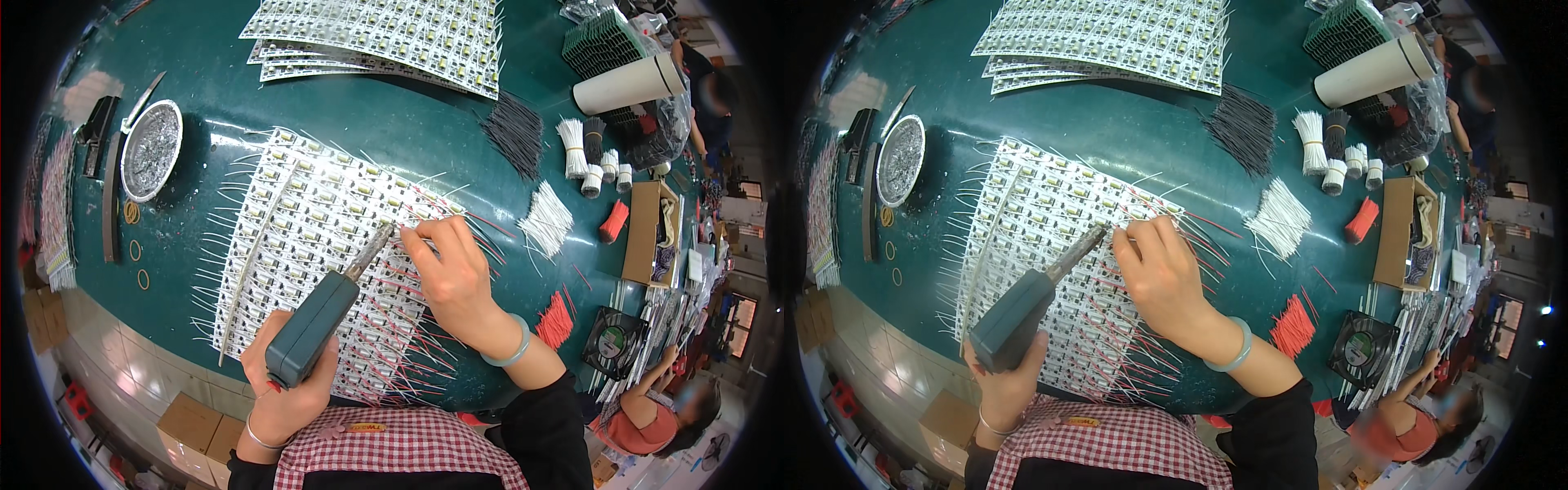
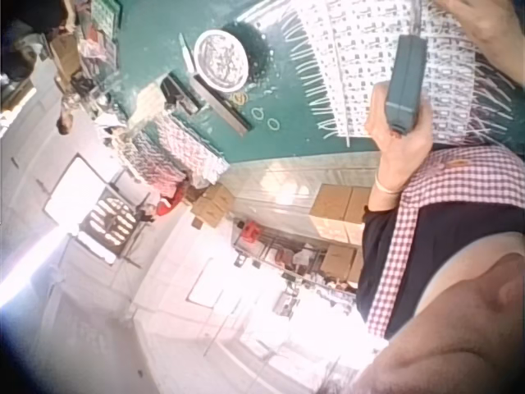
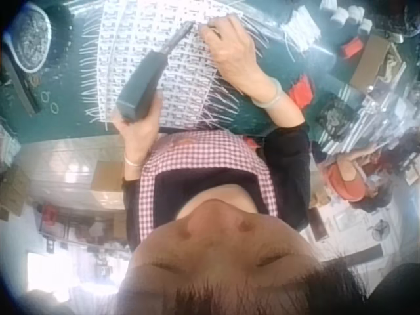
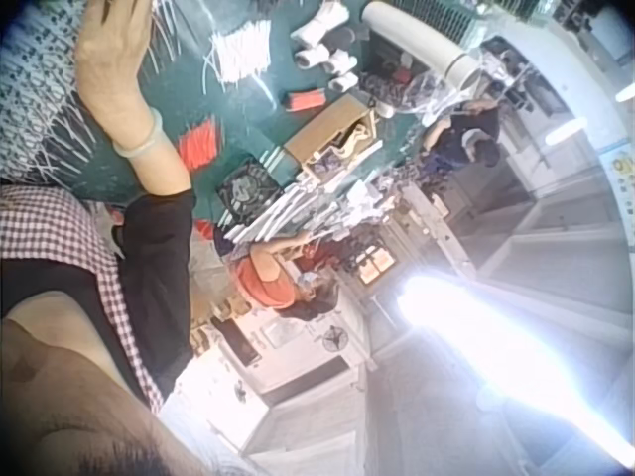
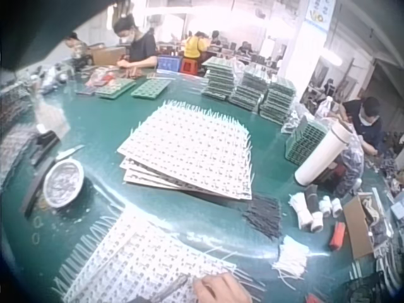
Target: The person uses a soldering iron to attach red and white wires to a grid of LED modules on a green workbench. They pick up individual wires, position them on the module, and apply heat to secure them. The person occasionally uses a wooden stick to adjust the wires or components on the board.
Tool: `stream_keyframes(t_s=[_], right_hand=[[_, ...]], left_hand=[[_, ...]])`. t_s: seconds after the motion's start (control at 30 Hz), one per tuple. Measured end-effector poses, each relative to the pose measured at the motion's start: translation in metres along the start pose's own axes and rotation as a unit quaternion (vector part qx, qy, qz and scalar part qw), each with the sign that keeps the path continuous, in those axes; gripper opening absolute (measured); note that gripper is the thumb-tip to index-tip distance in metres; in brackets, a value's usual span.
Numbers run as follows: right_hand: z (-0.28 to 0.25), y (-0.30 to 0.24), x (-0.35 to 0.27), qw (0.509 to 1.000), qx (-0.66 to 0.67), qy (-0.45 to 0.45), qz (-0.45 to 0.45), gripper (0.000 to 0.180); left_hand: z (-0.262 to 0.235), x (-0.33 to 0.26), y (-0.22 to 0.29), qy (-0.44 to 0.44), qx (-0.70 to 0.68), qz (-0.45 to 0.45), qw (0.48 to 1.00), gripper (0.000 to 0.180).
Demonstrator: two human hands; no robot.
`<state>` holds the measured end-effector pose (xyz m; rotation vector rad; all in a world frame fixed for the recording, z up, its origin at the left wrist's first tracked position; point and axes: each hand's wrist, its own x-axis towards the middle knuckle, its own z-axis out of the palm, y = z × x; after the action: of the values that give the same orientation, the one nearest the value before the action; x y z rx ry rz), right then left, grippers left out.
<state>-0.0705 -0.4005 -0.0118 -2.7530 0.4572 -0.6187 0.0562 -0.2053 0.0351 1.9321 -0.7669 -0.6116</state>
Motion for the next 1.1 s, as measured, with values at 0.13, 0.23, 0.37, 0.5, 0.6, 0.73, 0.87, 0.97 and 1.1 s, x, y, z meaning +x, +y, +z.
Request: stream_keyframes(t_s=[0.13, 0.23, 0.37, 0.5, 0.6, 0.73, 0.87, 0.97, 1.1], right_hand=[[0.0, -0.001, 0.001, 1.0, -0.004, -0.001, 0.001, 0.032], [0.0, -0.002, 0.001, 1.0, -0.003, -0.001, 0.001, 0.031], [0.0, -0.001, 0.001, 1.0, -0.004, 0.001, 0.0, 0.032], [0.0, -0.001, 0.001, 1.0, -0.001, 0.006, 0.001, 0.033], [-0.001, -0.002, 0.001, 1.0, 0.002, 0.006, 0.0, 0.032], [-0.006, -0.005, -0.003, 1.0, 0.007, 0.023, -0.013, 0.033], [-0.006, -0.012, -0.007, 0.999, 0.028, 0.035, -0.024, 0.035], [-0.003, -0.012, -0.009, 0.999, 0.035, 0.024, -0.014, 0.035], [0.0, -0.014, -0.011, 0.999, 0.038, 0.02, -0.007, 0.034]], left_hand=[[-0.002, 0.001, 0.002, -0.004, 0.013, 0.011, 1.0, 0.015], [-0.005, 0.0, 0.0, -0.011, 0.038, 0.043, 0.998, 0.015], [-0.007, -0.002, 0.001, 0.0, 0.013, 0.03, 0.999, 0.018], [-0.007, -0.003, 0.0, 0.002, -0.006, 0.027, 1.0, 0.019], [-0.007, -0.005, 0.001, 0.007, -0.021, 0.014, 1.0, 0.02], [-0.009, -0.008, -0.001, 0.014, -0.032, 0.009, 0.999, 0.02], [-0.01, -0.011, -0.002, 0.012, -0.041, 0.0, 0.999, 0.019], [-0.011, -0.014, -0.001, -0.001, -0.042, -0.013, 0.999, 0.019], [-0.01, -0.019, -0.009, 0.01, -0.041, 0.012, 0.999, 0.019]])
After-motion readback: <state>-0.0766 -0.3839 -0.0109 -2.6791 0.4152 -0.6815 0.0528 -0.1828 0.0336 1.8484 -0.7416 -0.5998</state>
